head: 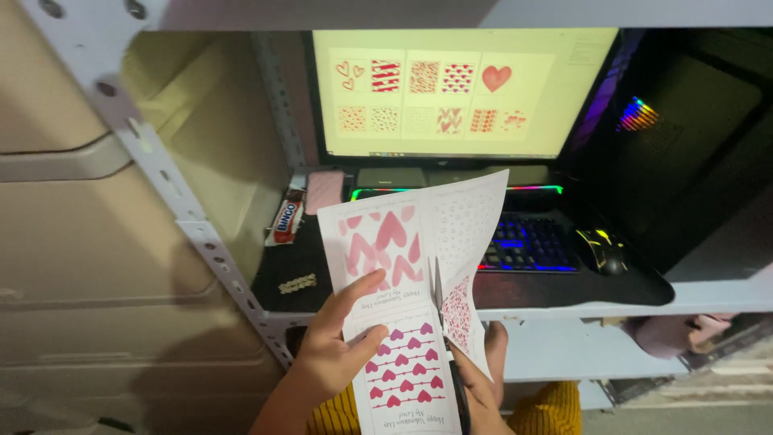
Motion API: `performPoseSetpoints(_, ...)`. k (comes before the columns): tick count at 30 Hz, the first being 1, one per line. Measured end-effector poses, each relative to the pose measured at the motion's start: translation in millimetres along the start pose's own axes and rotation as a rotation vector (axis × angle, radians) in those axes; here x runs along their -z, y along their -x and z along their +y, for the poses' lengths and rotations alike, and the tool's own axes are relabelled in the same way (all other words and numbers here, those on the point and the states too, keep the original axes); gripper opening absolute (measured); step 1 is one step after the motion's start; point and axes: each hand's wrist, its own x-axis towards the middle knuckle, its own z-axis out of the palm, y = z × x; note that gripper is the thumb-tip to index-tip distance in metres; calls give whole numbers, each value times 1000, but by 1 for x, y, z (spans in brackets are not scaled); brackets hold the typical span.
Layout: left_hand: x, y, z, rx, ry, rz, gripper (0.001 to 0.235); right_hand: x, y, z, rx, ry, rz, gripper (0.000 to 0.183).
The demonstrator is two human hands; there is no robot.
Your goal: Cutting out printed cards from paper sheets using scissors at a workstation.
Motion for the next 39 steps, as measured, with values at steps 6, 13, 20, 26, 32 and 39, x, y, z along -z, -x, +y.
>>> performPoseSetpoints(6,19,11,0,58,141,39,57,31,-45,53,-170,-73,-398,65)
performPoseSetpoints(13,33,18,-1,23,50,19,60,23,-85,82,-186,-142,-348,70)
performPoseSetpoints(20,53,23,-21,-117,6,246,63,-51,-97,50,141,29,-827,56)
performPoseSetpoints(26,70,26,-24,-46,64,296,60,-85,-111,55,196,40,-941,65)
performPoseSetpoints(32,74,22,-34,8,28,340,63,-116,-122,48,136,24,-951,52)
performPoseSetpoints(39,81,17,-30,77,248,422,66,-154,-138,49,-36,-86,-975,43)
